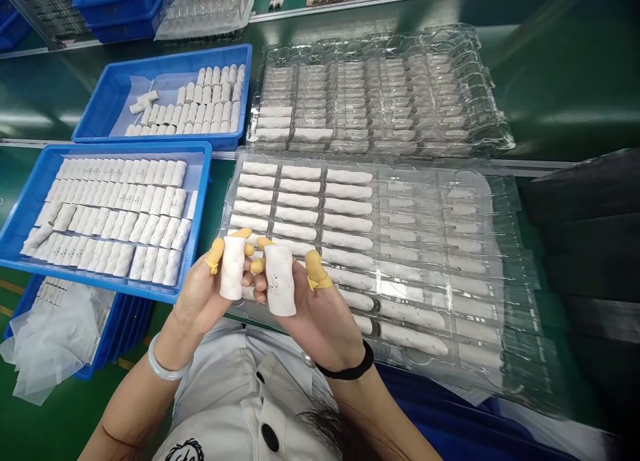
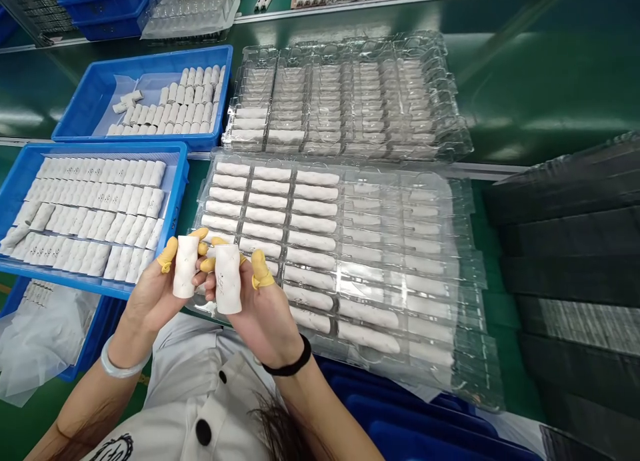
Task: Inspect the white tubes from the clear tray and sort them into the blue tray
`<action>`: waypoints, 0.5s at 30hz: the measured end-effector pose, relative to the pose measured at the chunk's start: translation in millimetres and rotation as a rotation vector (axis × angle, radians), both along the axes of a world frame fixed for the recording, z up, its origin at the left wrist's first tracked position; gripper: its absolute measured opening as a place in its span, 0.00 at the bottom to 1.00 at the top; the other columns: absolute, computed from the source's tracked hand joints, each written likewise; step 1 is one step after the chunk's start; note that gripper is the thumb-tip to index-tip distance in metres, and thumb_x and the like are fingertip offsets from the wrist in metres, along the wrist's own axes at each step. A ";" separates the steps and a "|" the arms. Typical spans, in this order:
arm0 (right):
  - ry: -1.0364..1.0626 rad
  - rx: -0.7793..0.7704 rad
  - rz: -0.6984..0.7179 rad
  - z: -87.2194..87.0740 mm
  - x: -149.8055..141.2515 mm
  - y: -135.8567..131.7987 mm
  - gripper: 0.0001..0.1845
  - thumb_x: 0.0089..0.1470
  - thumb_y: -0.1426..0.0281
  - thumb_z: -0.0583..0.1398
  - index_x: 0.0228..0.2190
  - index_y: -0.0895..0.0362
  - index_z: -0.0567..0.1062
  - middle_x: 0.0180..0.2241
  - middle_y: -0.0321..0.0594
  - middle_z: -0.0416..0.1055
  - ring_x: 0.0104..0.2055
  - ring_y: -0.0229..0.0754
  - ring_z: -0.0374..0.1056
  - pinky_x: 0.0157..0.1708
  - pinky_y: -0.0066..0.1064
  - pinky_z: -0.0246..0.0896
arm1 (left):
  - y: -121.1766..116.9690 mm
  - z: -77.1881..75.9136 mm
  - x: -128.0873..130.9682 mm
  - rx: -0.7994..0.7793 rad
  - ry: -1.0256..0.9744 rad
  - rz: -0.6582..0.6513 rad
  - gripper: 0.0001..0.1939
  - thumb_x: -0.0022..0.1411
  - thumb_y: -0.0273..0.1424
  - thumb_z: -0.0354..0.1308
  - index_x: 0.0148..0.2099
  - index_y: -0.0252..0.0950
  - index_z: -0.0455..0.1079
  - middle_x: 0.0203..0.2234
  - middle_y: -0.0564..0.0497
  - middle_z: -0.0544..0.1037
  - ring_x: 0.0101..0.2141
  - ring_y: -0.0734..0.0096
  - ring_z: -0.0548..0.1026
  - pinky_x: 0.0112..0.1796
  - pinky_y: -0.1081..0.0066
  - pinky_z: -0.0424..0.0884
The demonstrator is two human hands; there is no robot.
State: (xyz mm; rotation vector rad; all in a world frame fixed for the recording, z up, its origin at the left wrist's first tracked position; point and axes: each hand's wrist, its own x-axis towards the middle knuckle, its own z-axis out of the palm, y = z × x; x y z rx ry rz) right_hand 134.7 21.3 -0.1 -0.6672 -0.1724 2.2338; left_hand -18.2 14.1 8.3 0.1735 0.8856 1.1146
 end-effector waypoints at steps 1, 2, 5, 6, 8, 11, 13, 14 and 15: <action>0.004 0.004 -0.004 -0.3 -0.2 0.2 0.27 0.63 0.50 0.52 0.42 0.58 0.79 0.31 0.41 0.76 0.32 0.39 0.69 0.34 0.31 0.65 | 0.0 0.0 -0.3 -0.008 -0.004 0.002 0.21 0.71 0.41 0.43 0.50 0.33 0.72 0.26 0.48 0.72 0.23 0.72 0.68 0.28 0.67 0.72; 0.009 0.010 -0.007 -0.5 -0.4 0.3 0.27 0.62 0.50 0.52 0.42 0.58 0.79 0.31 0.42 0.76 0.32 0.39 0.69 0.34 0.30 0.65 | -0.1 -0.1 -0.6 -0.014 -0.005 0.004 0.22 0.71 0.41 0.43 0.49 0.32 0.72 0.26 0.48 0.72 0.24 0.72 0.69 0.29 0.67 0.72; 0.020 0.015 -0.014 -0.9 -1.8 0.3 0.23 0.60 0.52 0.56 0.40 0.57 0.79 0.33 0.41 0.77 0.32 0.38 0.69 0.33 0.30 0.65 | -0.6 0.0 -0.6 -0.023 -0.007 0.020 0.22 0.71 0.40 0.43 0.48 0.32 0.73 0.27 0.47 0.73 0.24 0.72 0.69 0.29 0.67 0.73; 0.021 0.011 -0.019 -1.0 -2.4 0.1 0.22 0.60 0.53 0.57 0.40 0.57 0.79 0.33 0.41 0.77 0.32 0.39 0.69 0.33 0.30 0.65 | -0.8 0.2 -0.4 -0.020 -0.008 0.028 0.21 0.71 0.39 0.44 0.49 0.32 0.73 0.26 0.47 0.74 0.24 0.72 0.70 0.29 0.68 0.73; 0.018 0.001 -0.027 -1.1 -3.7 -0.4 0.18 0.58 0.57 0.59 0.40 0.57 0.79 0.32 0.40 0.77 0.33 0.39 0.69 0.35 0.32 0.66 | -1.2 0.6 0.2 -0.009 0.002 0.046 0.18 0.71 0.38 0.47 0.50 0.33 0.73 0.24 0.49 0.73 0.23 0.73 0.70 0.30 0.69 0.74; -0.004 -0.001 -0.028 -2.2 -5.0 -1.2 0.14 0.55 0.61 0.61 0.38 0.58 0.79 0.31 0.40 0.77 0.33 0.40 0.70 0.37 0.34 0.67 | -1.0 2.0 0.8 -0.022 0.061 0.068 0.15 0.68 0.34 0.53 0.51 0.32 0.73 0.23 0.50 0.74 0.23 0.73 0.72 0.30 0.70 0.75; -0.031 0.009 -0.045 -3.9 -4.9 -1.6 0.13 0.53 0.62 0.63 0.36 0.58 0.78 0.31 0.40 0.76 0.33 0.40 0.70 0.37 0.34 0.67 | -0.3 3.6 0.8 -0.066 0.100 0.080 0.15 0.68 0.33 0.53 0.51 0.31 0.73 0.25 0.48 0.76 0.24 0.72 0.74 0.30 0.70 0.75; -0.045 0.021 -0.059 -5.1 -4.5 -1.8 0.13 0.51 0.62 0.65 0.36 0.58 0.77 0.31 0.39 0.76 0.33 0.39 0.70 0.36 0.32 0.67 | 0.1 4.5 0.7 -0.091 0.113 0.089 0.14 0.69 0.32 0.52 0.51 0.31 0.73 0.27 0.47 0.77 0.25 0.72 0.75 0.31 0.70 0.76; -0.060 0.041 -0.068 -6.2 -4.0 -2.1 0.13 0.49 0.63 0.66 0.35 0.58 0.77 0.30 0.38 0.76 0.32 0.38 0.70 0.34 0.31 0.67 | 0.4 5.4 0.6 -0.110 0.118 0.091 0.15 0.70 0.32 0.50 0.51 0.31 0.73 0.28 0.46 0.78 0.26 0.71 0.75 0.31 0.70 0.76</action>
